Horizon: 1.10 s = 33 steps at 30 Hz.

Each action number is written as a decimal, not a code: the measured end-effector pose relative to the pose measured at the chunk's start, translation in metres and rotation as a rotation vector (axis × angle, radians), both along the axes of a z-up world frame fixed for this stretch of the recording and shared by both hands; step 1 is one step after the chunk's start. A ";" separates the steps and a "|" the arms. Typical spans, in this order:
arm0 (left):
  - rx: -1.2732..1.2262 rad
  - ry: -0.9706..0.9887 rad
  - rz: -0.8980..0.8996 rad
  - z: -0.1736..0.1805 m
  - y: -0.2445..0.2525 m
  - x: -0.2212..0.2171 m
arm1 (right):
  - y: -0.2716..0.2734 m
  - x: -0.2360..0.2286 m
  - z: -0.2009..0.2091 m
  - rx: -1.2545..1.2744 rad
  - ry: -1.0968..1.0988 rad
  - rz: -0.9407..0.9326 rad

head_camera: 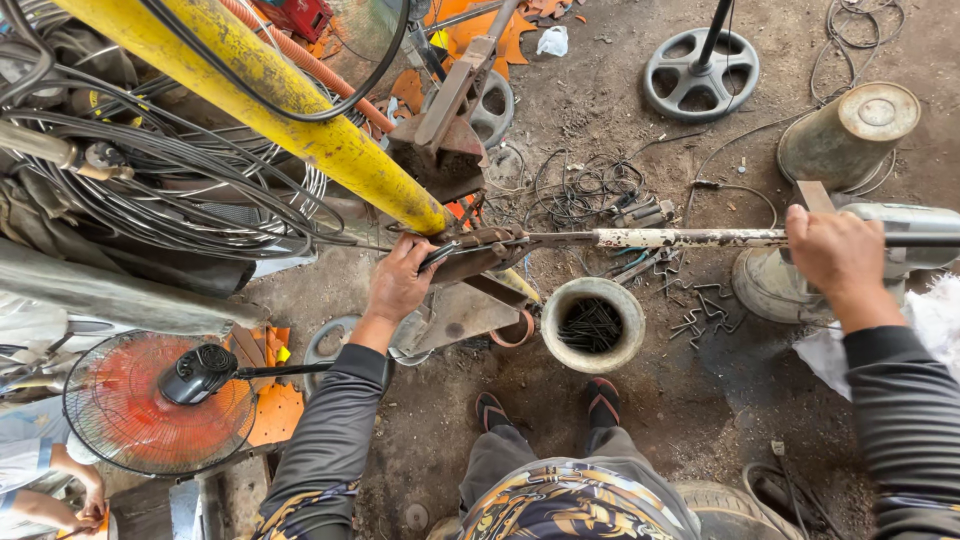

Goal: The person uses a manual bending machine to bend metal rods into a hook shape. They repeatedly insert rods into the machine, pull a lever to bend them, and then remove the bent rods, placing them into a bucket.

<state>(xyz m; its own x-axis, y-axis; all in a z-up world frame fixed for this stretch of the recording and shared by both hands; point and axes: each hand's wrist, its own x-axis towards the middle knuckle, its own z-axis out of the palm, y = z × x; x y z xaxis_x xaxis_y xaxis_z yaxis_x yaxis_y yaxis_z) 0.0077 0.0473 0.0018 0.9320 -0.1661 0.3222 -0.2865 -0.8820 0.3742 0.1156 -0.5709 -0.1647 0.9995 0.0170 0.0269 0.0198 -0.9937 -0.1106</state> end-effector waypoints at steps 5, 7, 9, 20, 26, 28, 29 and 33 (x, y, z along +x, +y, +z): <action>0.026 0.013 -0.001 -0.001 0.002 0.001 | -0.063 0.012 -0.012 -0.174 0.065 0.060; -0.001 0.011 -0.019 -0.001 0.002 0.002 | -0.077 0.022 -0.013 -0.032 0.115 -0.066; 0.000 0.014 -0.031 -0.001 0.003 0.002 | -0.079 0.025 -0.016 -0.034 0.118 -0.076; 0.045 -0.012 -0.045 0.001 0.004 0.002 | -0.076 0.018 -0.018 -0.352 -0.068 0.202; 0.030 0.002 -0.043 -0.001 0.004 0.002 | -0.071 0.045 -0.017 -0.051 0.143 -0.098; 0.037 0.012 -0.039 -0.002 0.005 0.004 | -0.074 0.042 -0.019 0.003 0.149 -0.110; 0.041 0.007 -0.039 -0.003 0.004 0.005 | -0.076 0.042 -0.018 -0.007 0.131 -0.113; 0.031 -0.001 -0.046 -0.002 0.004 0.003 | -0.072 0.030 -0.020 -0.044 0.094 -0.105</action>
<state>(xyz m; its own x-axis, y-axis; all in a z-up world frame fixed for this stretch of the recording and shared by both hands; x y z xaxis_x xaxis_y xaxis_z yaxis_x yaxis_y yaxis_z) 0.0110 0.0517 -0.0006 0.9227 -0.2188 0.3173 -0.3275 -0.8790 0.3464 0.1452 -0.6428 -0.1843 0.9939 -0.0886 -0.0655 -0.0928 -0.9937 -0.0634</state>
